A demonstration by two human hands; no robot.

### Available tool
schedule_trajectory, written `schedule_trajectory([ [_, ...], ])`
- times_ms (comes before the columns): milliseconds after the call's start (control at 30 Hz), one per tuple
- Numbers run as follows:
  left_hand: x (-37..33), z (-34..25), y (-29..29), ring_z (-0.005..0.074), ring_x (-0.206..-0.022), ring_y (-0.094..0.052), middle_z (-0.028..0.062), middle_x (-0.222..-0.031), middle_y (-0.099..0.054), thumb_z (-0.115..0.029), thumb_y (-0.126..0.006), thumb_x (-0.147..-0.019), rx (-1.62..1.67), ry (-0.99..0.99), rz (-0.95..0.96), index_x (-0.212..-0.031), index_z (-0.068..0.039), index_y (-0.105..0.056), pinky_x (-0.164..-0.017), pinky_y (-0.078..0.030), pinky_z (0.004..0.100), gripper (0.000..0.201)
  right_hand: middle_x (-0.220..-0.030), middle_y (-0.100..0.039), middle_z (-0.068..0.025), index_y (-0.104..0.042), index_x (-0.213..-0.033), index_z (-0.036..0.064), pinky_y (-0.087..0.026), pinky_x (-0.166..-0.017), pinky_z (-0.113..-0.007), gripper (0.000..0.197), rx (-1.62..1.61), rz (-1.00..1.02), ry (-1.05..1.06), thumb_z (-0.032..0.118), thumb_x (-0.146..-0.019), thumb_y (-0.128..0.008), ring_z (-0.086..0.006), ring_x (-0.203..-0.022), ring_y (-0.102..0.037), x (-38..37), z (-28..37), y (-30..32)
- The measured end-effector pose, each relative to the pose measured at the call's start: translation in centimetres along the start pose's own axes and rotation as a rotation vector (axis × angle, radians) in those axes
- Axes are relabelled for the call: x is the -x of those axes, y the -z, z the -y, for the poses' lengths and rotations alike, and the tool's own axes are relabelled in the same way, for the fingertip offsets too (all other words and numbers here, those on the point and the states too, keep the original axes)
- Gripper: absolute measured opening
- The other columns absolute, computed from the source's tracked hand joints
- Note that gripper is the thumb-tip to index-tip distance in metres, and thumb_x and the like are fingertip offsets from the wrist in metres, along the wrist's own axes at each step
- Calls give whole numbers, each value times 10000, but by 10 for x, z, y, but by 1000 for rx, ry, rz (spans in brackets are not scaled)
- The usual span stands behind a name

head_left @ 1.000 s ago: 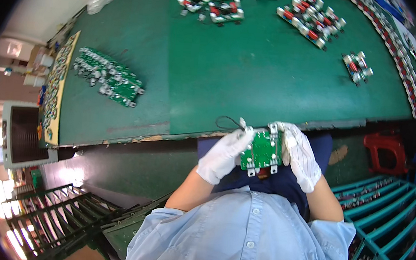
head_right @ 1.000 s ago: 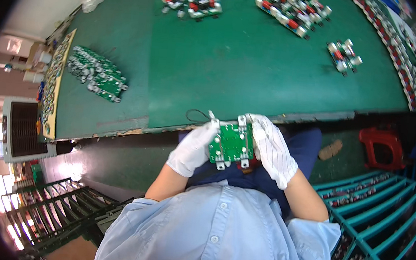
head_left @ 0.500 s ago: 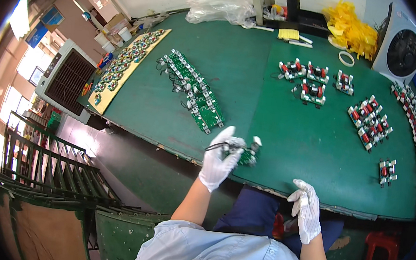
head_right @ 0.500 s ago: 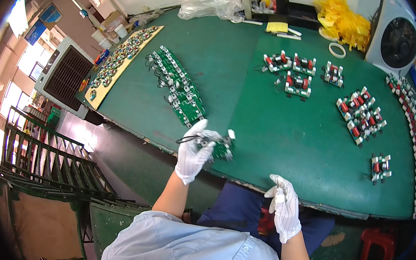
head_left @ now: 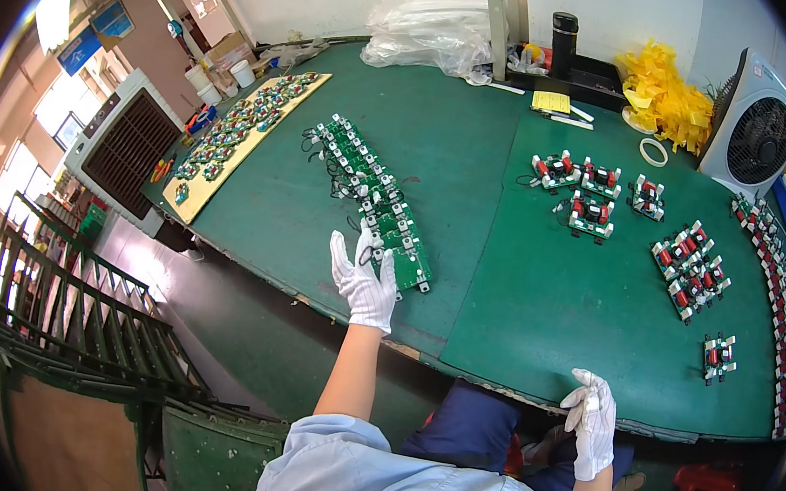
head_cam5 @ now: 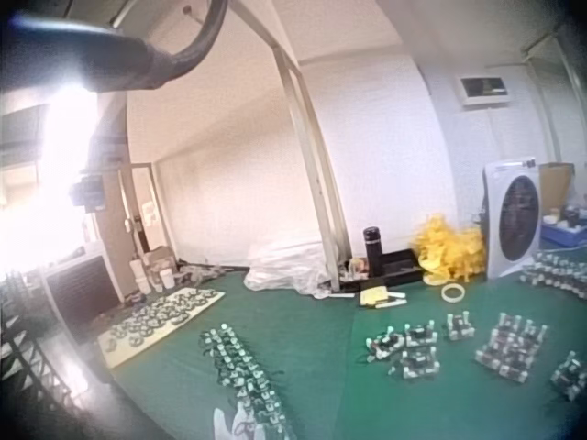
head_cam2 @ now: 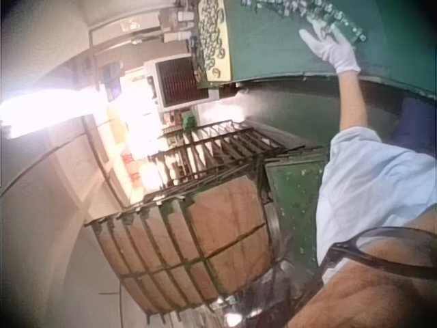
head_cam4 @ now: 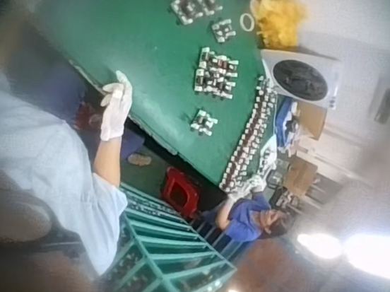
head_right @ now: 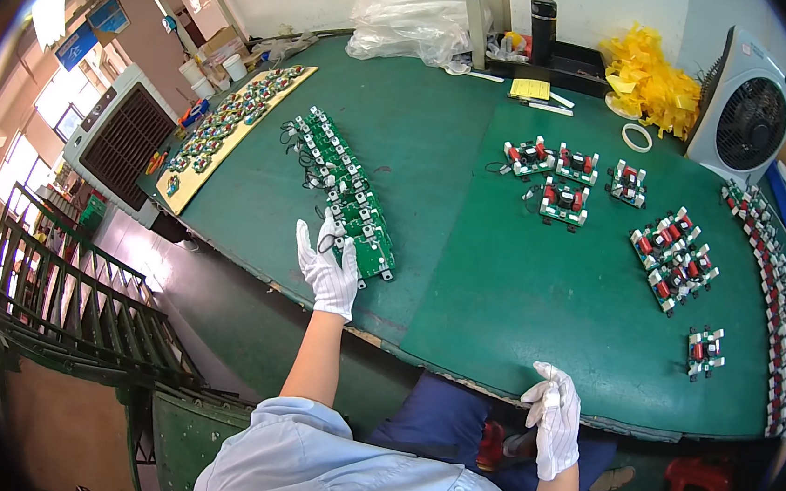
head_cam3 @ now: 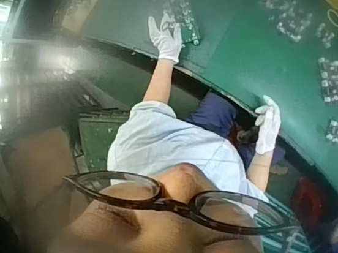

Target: Assembling electronic circuits and stacked circuit board components on a factory assembly line.

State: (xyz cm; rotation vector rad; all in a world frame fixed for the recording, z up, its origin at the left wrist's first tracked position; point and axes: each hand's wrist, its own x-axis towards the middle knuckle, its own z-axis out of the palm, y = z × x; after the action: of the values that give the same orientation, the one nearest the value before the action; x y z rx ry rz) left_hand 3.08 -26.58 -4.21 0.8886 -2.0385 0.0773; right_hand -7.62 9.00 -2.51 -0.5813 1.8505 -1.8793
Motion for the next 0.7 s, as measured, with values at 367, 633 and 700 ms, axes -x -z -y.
schedule_trajectory([
  [367, 34, -21, 53, 389, -1026, -449, 265, -1168, -448, -231, -587, -788, -62, 82, 235, -1125, 70, -444, -918, -342, 441, 473, -733, -556, -82, -494, -1095, 7, -436, -531, -313, 390, 726, -587, 406, 306, -846, -518, -176, -565, -533, -21, -14, 66],
  [633, -15, -165, -16, 265, -897, -573, 145, -1048, -570, -31, -588, -773, 1051, -125, 328, -1042, 0, -547, -788, -460, 332, 273, -737, -582, -54, -500, -1078, 24, -458, -574, -346, 449, 1171, -653, 203, 289, -742, -633, -241, -664, -578, -17, -15, 69],
  [700, -45, -191, -65, 329, -1051, -497, 190, -1159, -499, -195, -566, -809, 643, -303, 481, -1200, -6, -437, -896, -400, 372, 453, -713, -579, -52, -503, -1075, 26, -458, -559, -343, 438, 1132, -665, 237, 258, -731, -642, -240, -646, -577, -19, -16, 69],
])
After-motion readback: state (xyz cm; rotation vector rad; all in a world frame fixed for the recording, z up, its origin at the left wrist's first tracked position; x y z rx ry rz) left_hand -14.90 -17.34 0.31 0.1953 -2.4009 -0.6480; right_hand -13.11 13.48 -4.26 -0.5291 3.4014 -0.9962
